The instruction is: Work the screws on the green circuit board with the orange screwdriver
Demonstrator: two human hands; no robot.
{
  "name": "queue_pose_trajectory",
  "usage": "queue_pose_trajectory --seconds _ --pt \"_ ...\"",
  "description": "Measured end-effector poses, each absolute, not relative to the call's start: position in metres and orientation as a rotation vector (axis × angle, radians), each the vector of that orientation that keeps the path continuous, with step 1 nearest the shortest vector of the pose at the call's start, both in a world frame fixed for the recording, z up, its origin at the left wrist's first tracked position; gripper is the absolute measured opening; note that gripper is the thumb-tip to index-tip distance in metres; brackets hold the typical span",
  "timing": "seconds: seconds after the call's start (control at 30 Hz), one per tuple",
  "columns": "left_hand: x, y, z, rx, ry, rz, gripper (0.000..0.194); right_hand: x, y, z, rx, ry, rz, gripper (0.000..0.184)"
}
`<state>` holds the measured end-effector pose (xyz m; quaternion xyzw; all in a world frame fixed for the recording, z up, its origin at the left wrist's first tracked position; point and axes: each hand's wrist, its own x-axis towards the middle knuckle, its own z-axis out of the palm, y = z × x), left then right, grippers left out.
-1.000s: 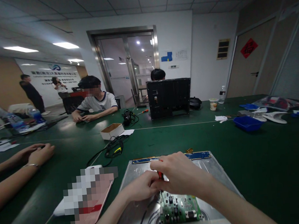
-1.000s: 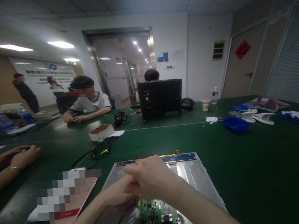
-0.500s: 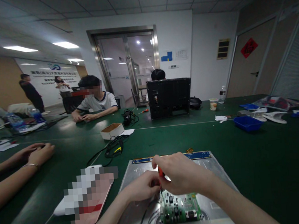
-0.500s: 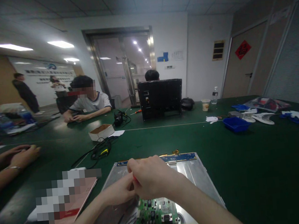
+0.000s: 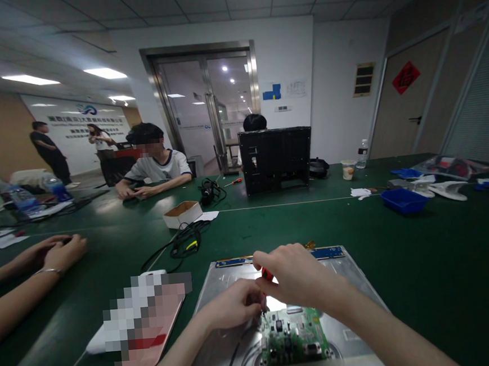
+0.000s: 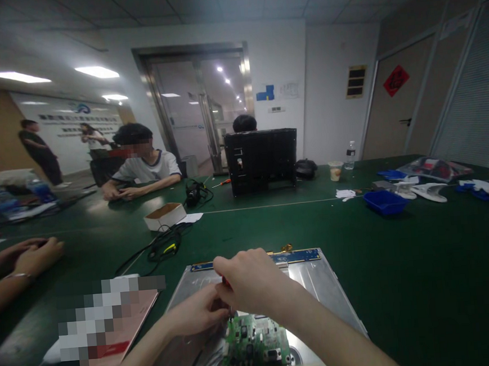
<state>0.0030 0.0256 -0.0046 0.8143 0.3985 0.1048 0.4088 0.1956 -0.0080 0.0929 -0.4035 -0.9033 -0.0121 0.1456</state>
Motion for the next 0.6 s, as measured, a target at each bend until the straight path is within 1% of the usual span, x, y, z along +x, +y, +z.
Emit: queue_pose_trajectory --seconds 0.2,0.3,0.47,0.6 --pt "0.0060 0.0233 0.0008 2.097 0.993 0.289 0.004 0.1973 -0.0114 0.0958 -1.095 -2.605 0.029 0.015" --pt "0.0057 0.0238 0.0008 2.103 1.004 0.287 0.008 0.1976 -0.0114 0.0957 -1.081 -2.594 0.009 0.011" --pt "0.0042 0.0262 -0.0009 2.111 0.963 0.239 0.013 0.1959 -0.0093 0.0951 -1.172 -2.588 -0.023 0.024" --pt "0.0038 0.0243 -0.0015 2.079 1.036 0.245 0.015 0.1945 -0.0087 0.0952 -1.183 -2.603 -0.024 0.016"
